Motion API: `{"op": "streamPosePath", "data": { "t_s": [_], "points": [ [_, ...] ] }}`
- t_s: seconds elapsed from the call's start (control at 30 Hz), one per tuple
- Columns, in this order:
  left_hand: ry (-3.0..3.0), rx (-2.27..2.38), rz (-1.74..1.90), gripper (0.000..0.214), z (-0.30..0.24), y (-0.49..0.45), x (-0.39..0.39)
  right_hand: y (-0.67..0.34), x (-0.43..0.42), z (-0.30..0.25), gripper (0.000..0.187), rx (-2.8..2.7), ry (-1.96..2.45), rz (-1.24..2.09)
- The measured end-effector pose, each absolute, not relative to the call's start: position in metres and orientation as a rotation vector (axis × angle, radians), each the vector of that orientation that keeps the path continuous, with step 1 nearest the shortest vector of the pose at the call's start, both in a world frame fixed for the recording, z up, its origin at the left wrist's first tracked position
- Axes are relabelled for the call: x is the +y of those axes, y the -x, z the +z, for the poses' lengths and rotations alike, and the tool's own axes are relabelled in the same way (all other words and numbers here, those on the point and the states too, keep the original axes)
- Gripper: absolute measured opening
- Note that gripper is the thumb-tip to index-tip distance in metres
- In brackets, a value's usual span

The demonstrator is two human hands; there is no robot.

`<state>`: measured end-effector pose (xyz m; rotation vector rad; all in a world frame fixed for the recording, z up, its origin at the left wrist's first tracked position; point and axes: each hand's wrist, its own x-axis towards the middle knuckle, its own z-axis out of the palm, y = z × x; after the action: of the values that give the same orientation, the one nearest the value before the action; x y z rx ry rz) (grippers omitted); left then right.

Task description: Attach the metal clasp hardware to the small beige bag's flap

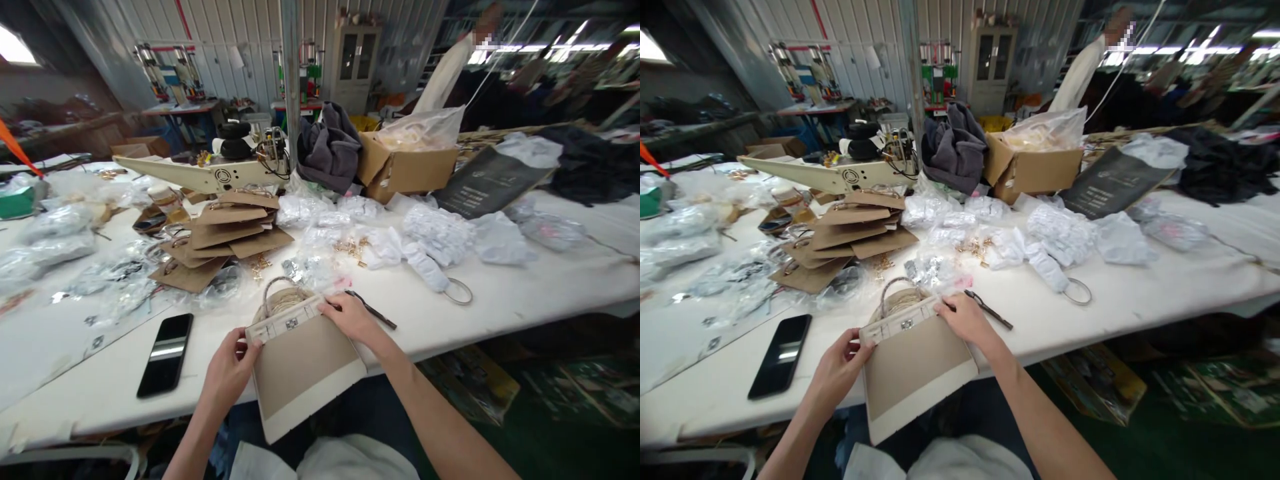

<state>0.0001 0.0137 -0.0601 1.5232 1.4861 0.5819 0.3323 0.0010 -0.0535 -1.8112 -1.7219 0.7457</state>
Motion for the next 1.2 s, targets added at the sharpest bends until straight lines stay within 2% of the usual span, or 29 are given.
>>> {"op": "streamPosePath", "data": {
  "t_s": [0.2, 0.37, 0.53, 0.83, 1.2],
  "points": [
    [-1.662, 1.476, 0.668, 0.048, -0.062, 0.001, 0.013, -0.321, 0.004, -0.057, 0.029, -1.749, 1.945, 0.702],
    [-1.573, 1.52, 0.73, 0.062, -0.066, -0.003, 0.014, -0.322, 0.005, -0.054, 0.028, -1.755, 1.897, 0.796],
    [-1.471, 1.381, 0.668, 0.057, -0.063, 0.011, 0.023, -0.316, -0.004, -0.052, 0.027, -1.685, 1.967, 0.758],
    [-1.27, 1.43, 0.666, 0.083, -0.06, 0.02, 0.036, -0.31, -0.007, -0.052, 0.029, -1.63, 2.068, 0.626],
    [-1.301, 1.357, 0.741, 0.064, -0.064, 0.012, 0.025, -0.321, 0.004, -0.063, 0.029, -1.72, 1.883, 0.752]
  ]
}}
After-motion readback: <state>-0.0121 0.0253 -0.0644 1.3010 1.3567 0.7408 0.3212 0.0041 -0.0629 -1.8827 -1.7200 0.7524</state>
